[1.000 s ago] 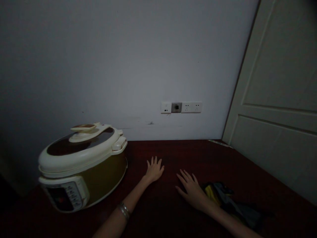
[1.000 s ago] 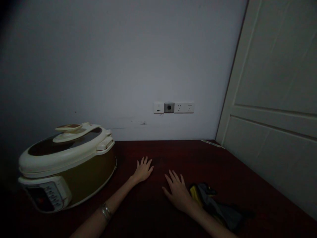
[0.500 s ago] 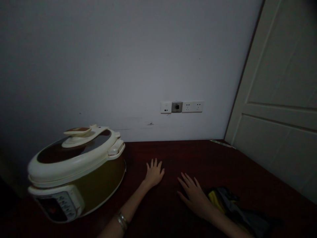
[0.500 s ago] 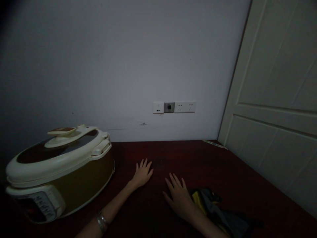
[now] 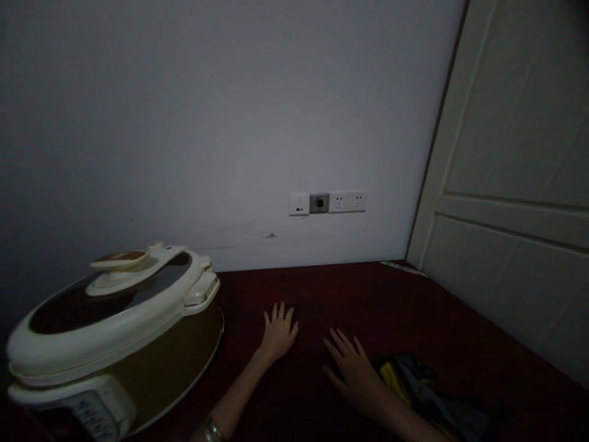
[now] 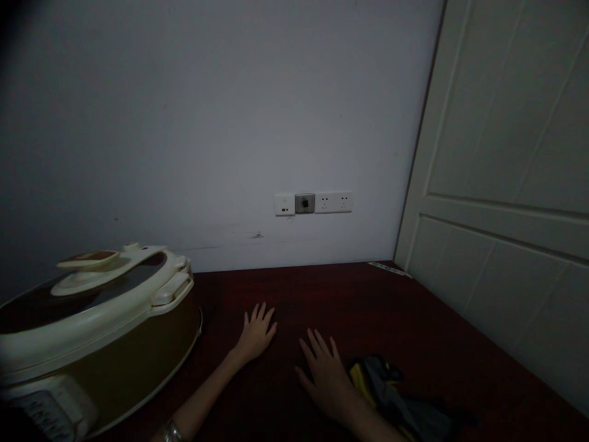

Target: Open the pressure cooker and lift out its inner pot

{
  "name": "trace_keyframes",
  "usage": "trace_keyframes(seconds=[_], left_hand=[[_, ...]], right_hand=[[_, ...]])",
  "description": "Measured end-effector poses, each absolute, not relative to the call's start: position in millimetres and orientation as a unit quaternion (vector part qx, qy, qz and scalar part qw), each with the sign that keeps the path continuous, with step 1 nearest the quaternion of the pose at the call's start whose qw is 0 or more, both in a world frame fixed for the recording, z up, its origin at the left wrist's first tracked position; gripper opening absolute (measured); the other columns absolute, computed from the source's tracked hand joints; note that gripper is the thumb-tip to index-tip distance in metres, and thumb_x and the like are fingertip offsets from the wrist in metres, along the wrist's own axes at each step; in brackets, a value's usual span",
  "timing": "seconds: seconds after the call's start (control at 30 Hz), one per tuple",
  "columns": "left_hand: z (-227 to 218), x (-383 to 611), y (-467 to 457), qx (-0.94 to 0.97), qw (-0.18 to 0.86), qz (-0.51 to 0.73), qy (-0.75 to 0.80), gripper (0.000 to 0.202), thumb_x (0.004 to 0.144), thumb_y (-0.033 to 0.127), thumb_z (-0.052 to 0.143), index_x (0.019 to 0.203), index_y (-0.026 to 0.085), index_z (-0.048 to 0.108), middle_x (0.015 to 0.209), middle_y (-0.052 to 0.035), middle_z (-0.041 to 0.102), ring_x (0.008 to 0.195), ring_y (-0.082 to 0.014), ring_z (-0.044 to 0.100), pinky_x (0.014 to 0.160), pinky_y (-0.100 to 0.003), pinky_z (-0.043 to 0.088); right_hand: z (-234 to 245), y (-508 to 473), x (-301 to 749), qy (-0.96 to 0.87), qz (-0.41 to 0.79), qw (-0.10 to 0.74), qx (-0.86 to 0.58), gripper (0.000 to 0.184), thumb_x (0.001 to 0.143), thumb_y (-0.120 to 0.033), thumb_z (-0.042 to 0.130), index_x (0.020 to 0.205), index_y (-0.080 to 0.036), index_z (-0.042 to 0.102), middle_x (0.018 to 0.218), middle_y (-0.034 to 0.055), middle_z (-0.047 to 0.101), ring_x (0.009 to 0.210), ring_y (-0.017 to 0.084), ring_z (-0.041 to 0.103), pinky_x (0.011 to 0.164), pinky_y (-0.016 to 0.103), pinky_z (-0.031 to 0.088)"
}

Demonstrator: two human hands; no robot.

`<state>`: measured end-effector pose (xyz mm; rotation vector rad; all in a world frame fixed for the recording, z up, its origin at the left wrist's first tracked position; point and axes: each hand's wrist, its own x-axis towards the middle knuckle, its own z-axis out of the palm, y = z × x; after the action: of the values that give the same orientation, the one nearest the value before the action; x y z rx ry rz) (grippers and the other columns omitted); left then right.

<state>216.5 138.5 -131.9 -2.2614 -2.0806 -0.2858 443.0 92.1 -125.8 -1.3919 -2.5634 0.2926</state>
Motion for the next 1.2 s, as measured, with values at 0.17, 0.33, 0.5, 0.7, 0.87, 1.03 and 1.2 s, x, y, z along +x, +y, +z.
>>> trace_keyframes(seconds=[0.17, 0.33, 0.5, 0.7, 0.87, 1.03, 1.2], left_hand=[[-131, 217, 139, -0.728, 0.029, -0.088, -0.679, 0.056, 0.092, 0.044, 0.024, 0.139, 0.018, 0.042, 0.149, -0.0153, 0.032, 0.138, -0.0345, 0.024, 0.107, -0.059, 0.021], [-121, 221, 136, -0.725, 0.008, -0.076, -0.684, 0.055, 0.091, 0.04, 0.029, 0.139, 0.015, 0.041, 0.149, -0.018, 0.03, 0.138, -0.0361, 0.022, 0.107, -0.06, 0.02], [-59, 242, 112, -0.775, -0.044, -0.084, -0.625, 0.048, 0.087, 0.028, 0.039, 0.129, 0.011, 0.052, 0.146, -0.0197, 0.036, 0.135, -0.0324, 0.031, 0.108, -0.049, 0.026], [80, 255, 28, -0.836, -0.011, -0.231, -0.498, 0.035, 0.089, 0.033, 0.039, 0.111, 0.025, 0.064, 0.112, -0.0012, 0.068, 0.101, -0.0178, 0.063, 0.09, -0.031, 0.047], [166, 201, -40, -0.712, 0.163, -0.376, -0.57, 0.038, 0.087, 0.047, 0.04, 0.097, 0.025, 0.069, 0.077, 0.0021, 0.069, 0.067, -0.0173, 0.062, 0.064, -0.029, 0.047], [224, 93, -46, -0.518, 0.301, -0.408, -0.689, 0.042, 0.086, 0.05, 0.037, 0.096, 0.022, 0.067, 0.061, 0.0051, 0.054, 0.063, -0.015, 0.057, 0.066, -0.026, 0.042], [237, -29, -24, -0.392, 0.227, -0.228, -0.862, 0.038, 0.087, 0.041, 0.038, 0.09, 0.01, 0.059, 0.084, -0.0025, 0.059, 0.1, -0.029, 0.055, 0.08, -0.038, 0.042]], right_hand=[[-127, 92, 444, -0.87, 0.096, 0.107, -0.471, 0.064, 0.091, -0.058, 0.029, 0.142, -0.02, 0.036, 0.151, 0.0125, 0.025, 0.139, 0.03, 0.021, 0.111, 0.056, 0.016], [-123, 90, 442, -0.868, 0.098, 0.103, -0.476, 0.063, 0.091, -0.055, 0.032, 0.141, -0.019, 0.038, 0.151, 0.0131, 0.025, 0.139, 0.031, 0.021, 0.111, 0.057, 0.016], [-104, 84, 431, -0.851, 0.144, 0.124, -0.489, 0.06, 0.086, -0.035, 0.045, 0.141, -0.014, 0.038, 0.15, 0.0148, 0.028, 0.138, 0.032, 0.025, 0.111, 0.053, 0.02], [-29, 75, 393, -0.814, 0.39, 0.332, -0.275, 0.045, 0.085, -0.024, 0.048, 0.129, -0.016, 0.05, 0.124, 0.0149, 0.06, 0.112, 0.026, 0.057, 0.092, 0.041, 0.047], [31, 90, 340, -0.671, 0.593, 0.381, -0.229, 0.05, 0.082, -0.032, 0.059, 0.127, -0.014, 0.047, 0.107, 0.0145, 0.067, 0.09, 0.022, 0.067, 0.067, 0.033, 0.056], [63, 125, 284, -0.622, 0.634, 0.382, -0.256, 0.045, 0.086, -0.028, 0.056, 0.126, -0.01, 0.046, 0.084, 0.0095, 0.07, 0.067, 0.016, 0.067, 0.048, 0.024, 0.054], [55, 148, 239, -0.652, 0.609, 0.321, -0.317, 0.052, 0.09, -0.041, 0.049, 0.129, -0.008, 0.04, 0.063, 0.0053, 0.066, 0.053, 0.017, 0.065, 0.039, 0.024, 0.05]])
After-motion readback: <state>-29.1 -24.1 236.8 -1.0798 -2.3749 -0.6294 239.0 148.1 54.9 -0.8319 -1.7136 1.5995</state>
